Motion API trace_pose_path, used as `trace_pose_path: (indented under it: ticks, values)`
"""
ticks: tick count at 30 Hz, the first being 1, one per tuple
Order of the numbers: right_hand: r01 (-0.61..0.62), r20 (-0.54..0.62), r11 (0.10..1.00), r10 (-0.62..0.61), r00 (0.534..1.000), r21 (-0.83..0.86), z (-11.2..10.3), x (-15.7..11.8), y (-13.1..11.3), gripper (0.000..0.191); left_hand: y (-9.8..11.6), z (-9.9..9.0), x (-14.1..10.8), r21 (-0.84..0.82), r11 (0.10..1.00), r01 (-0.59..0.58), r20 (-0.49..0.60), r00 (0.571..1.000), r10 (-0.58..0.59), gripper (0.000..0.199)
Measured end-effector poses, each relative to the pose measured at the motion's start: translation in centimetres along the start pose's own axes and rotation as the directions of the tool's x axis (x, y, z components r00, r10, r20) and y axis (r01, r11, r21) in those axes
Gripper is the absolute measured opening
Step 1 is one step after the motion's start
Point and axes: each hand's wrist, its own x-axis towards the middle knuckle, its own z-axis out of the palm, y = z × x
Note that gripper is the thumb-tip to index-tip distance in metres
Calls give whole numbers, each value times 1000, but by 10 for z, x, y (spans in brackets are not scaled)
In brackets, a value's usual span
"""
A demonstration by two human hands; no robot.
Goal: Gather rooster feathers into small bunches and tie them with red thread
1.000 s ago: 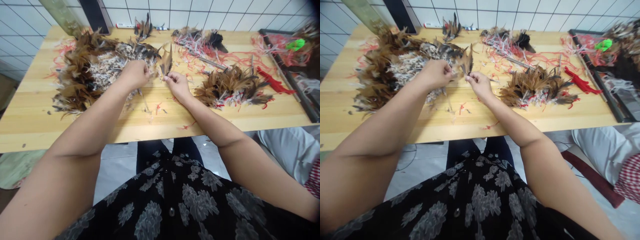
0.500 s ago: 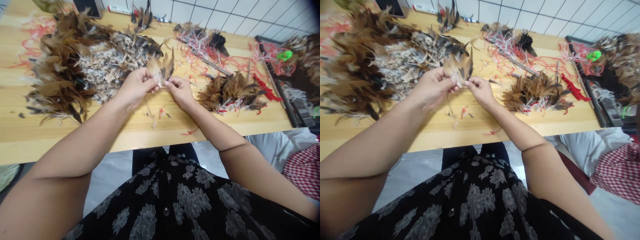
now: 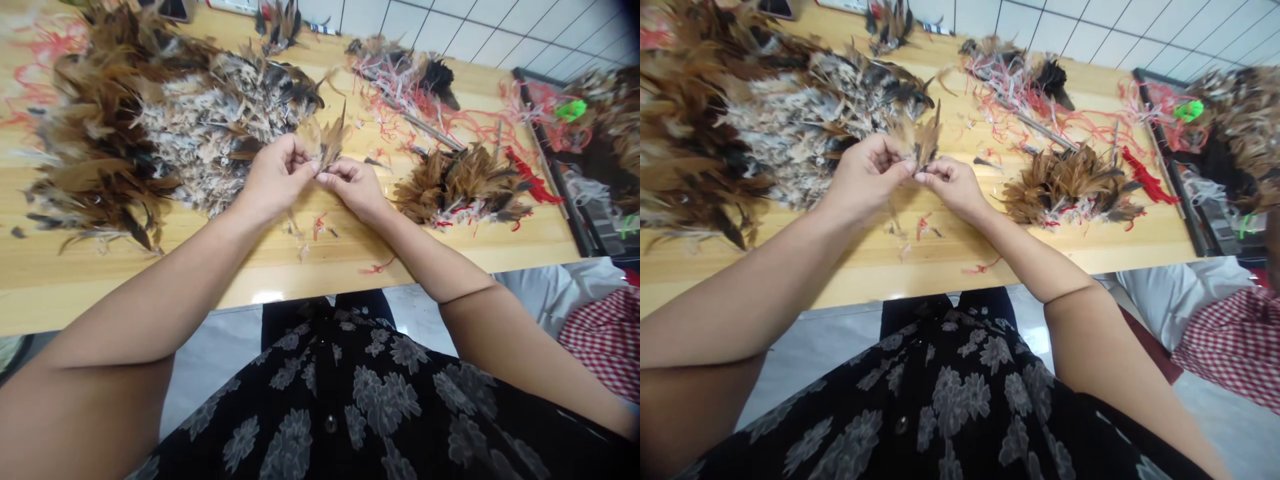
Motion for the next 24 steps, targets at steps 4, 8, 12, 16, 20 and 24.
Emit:
trace_pose_path:
  ticks: [4,8,12,16,20,24]
  values:
    - [-8,-18,999,8,1000,-33,2,1,2,68,-1,1,-1,-67,997,28,5,1000,-27,46]
    - [2,-31,999,-3,1000,-41,3,2,0,69,-5,3,-1,-128,991,35,6,999,-34,45]
    - [12,-46,998,-15,999,-69,2,1,-6,71,-12,5,1,-189,981,49,1,999,-49,37]
    - [34,-6,993,-35,999,-109,-1,-1,-12,77,-15,5,3,-202,978,53,23,999,-49,26]
    - [88,46,984,-82,996,-158,-1,0,-14,80,-14,3,3,-176,984,14,64,998,-2,24]
    - [92,71,982,-81,994,-164,2,0,-17,80,-15,3,3,-186,982,27,53,998,-17,25]
